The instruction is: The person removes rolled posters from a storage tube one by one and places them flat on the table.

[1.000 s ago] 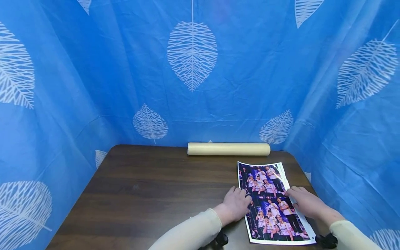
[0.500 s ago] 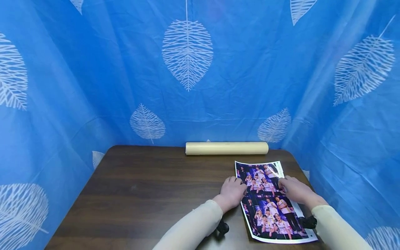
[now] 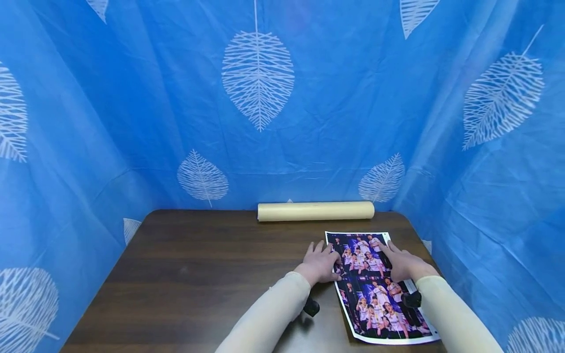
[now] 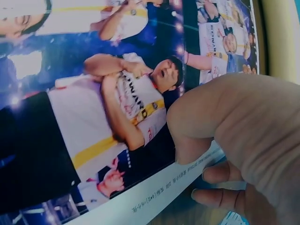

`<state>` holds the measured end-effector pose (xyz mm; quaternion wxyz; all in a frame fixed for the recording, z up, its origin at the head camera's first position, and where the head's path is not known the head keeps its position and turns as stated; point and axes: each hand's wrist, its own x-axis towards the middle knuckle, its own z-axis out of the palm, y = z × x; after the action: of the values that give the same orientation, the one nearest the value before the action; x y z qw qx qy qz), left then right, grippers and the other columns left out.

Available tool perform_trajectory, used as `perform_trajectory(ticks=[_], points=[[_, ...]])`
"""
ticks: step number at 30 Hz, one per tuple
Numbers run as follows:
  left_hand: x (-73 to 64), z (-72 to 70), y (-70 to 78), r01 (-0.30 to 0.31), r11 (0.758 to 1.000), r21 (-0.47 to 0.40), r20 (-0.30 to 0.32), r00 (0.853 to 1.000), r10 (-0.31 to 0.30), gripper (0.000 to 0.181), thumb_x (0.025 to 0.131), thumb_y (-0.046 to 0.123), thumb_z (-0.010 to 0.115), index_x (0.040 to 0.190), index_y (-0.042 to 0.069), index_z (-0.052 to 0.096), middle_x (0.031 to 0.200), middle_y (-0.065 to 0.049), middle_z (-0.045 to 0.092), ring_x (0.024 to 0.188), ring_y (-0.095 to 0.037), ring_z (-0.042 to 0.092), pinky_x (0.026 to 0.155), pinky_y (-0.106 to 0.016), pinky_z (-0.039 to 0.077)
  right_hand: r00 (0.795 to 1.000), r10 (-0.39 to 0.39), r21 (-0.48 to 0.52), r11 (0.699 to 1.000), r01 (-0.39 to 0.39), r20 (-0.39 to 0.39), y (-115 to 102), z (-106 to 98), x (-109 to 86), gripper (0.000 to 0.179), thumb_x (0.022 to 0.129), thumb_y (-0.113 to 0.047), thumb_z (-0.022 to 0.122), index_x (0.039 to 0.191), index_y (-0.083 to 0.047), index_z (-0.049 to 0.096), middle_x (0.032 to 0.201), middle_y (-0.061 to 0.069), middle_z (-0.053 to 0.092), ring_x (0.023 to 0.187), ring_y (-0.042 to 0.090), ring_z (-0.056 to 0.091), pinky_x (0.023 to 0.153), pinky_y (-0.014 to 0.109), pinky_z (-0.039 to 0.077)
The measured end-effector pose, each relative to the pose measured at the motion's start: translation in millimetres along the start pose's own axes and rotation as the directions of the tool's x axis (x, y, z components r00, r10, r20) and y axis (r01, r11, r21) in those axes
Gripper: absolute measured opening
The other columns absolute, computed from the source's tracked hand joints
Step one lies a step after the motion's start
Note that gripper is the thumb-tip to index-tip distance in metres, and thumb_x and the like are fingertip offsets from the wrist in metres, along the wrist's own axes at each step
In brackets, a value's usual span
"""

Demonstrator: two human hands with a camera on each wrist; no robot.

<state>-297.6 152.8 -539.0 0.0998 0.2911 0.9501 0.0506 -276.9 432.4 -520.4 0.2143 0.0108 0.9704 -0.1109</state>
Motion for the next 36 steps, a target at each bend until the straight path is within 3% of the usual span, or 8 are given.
perform_trajectory(ticks=[8, 11, 15, 18, 21, 29, 36], points=[[-2.3, -3.9, -4.2, 0.007, 0.999, -0.050, 0.042, 0.999, -0.005, 0.057, 0.085, 0.065, 0.073, 0.133, 0.039, 0.057, 0.165, 0.005, 0.031, 0.154, -0.024, 0.019, 0.125, -0.047, 0.012, 0.995, 0.009, 0.111, 0.994, -0.020, 0.096, 5, -13, 2.4, 0.110, 0.075, 0.001, 0.078, 0.163, -0.002, 0.012, 0.165, 0.031, 0.001, 0.140, 0.065, 0.017, 0.104, 0.079, 0.025], [-7.2, -8.5, -4.4, 0.015, 0.999, -0.042, 0.051, 0.999, -0.012, 0.074, 0.083, 0.069, 0.072, 0.145, 0.035, 0.052, 0.166, 0.007, 0.030, 0.154, -0.023, 0.020, 0.125, -0.048, 0.012, 0.989, 0.028, 0.084, 0.996, -0.041, 0.149, 2, -22, 0.2, 0.114, 0.072, -0.003, 0.084, 0.162, -0.002, 0.014, 0.164, 0.033, 0.001, 0.140, 0.064, 0.017, 0.104, 0.079, 0.026], [-5.5, -7.6, -5.7, 0.031, 0.999, 0.016, 0.050, 0.998, -0.032, 0.092, 0.080, 0.077, 0.067, 0.157, 0.034, 0.040, 0.166, 0.011, 0.027, 0.154, -0.024, 0.020, 0.124, -0.049, 0.011, 0.983, 0.069, 0.001, 0.998, -0.070, 0.169, -10, -32, -5.1, 0.129, 0.064, -0.024, 0.098, 0.161, -0.002, 0.017, 0.164, 0.033, 0.004, 0.140, 0.064, 0.017, 0.103, 0.078, 0.031], [-2.9, -6.7, -7.0, 0.035, 0.998, 0.059, 0.050, 0.998, -0.038, 0.094, 0.079, 0.081, 0.065, 0.158, 0.037, 0.038, 0.167, 0.012, 0.026, 0.154, -0.024, 0.018, 0.124, -0.050, 0.011, 0.984, 0.092, -0.032, 0.996, -0.088, 0.151, -14, -36, -5.9, 0.138, 0.055, -0.039, 0.100, 0.161, -0.003, 0.019, 0.164, 0.032, 0.008, 0.140, 0.064, 0.019, 0.102, 0.078, 0.031], [-4.0, -8.3, -8.0, 0.037, 0.996, 0.087, 0.059, 0.997, -0.042, 0.094, 0.079, 0.083, 0.062, 0.158, 0.038, 0.037, 0.167, 0.010, 0.024, 0.155, -0.024, 0.017, 0.124, -0.050, 0.012, 0.988, 0.087, -0.035, 0.996, -0.084, 0.129, -12, -36, -4.5, 0.140, 0.052, -0.044, 0.100, 0.161, -0.005, 0.021, 0.164, 0.031, 0.010, 0.140, 0.063, 0.020, 0.101, 0.080, 0.029], [-8.6, -12.4, -8.5, 0.002, 0.978, 0.207, 0.057, 0.998, -0.014, 0.093, 0.081, 0.088, 0.051, 0.160, 0.040, 0.033, 0.167, 0.008, 0.027, 0.153, -0.021, 0.024, 0.124, -0.049, 0.013, 0.989, 0.092, -0.061, 0.994, -0.086, 0.112, -20, -39, -11.8, 0.134, 0.055, -0.041, 0.100, 0.161, -0.004, 0.024, 0.163, 0.031, 0.014, 0.140, 0.063, 0.021, 0.101, 0.080, 0.030], [-8.9, -7.2, -5.8, -0.005, 0.958, 0.288, 0.086, 0.996, -0.020, 0.094, 0.083, 0.091, 0.039, 0.162, 0.042, 0.025, 0.168, 0.008, 0.023, 0.154, -0.019, 0.022, 0.124, -0.047, 0.012, 0.986, 0.107, -0.077, 0.992, -0.098, 0.125, -18, -36, -13.6, 0.133, 0.058, -0.040, 0.099, 0.161, -0.006, 0.023, 0.165, 0.029, 0.013, 0.142, 0.061, 0.020, 0.103, 0.078, 0.030]])
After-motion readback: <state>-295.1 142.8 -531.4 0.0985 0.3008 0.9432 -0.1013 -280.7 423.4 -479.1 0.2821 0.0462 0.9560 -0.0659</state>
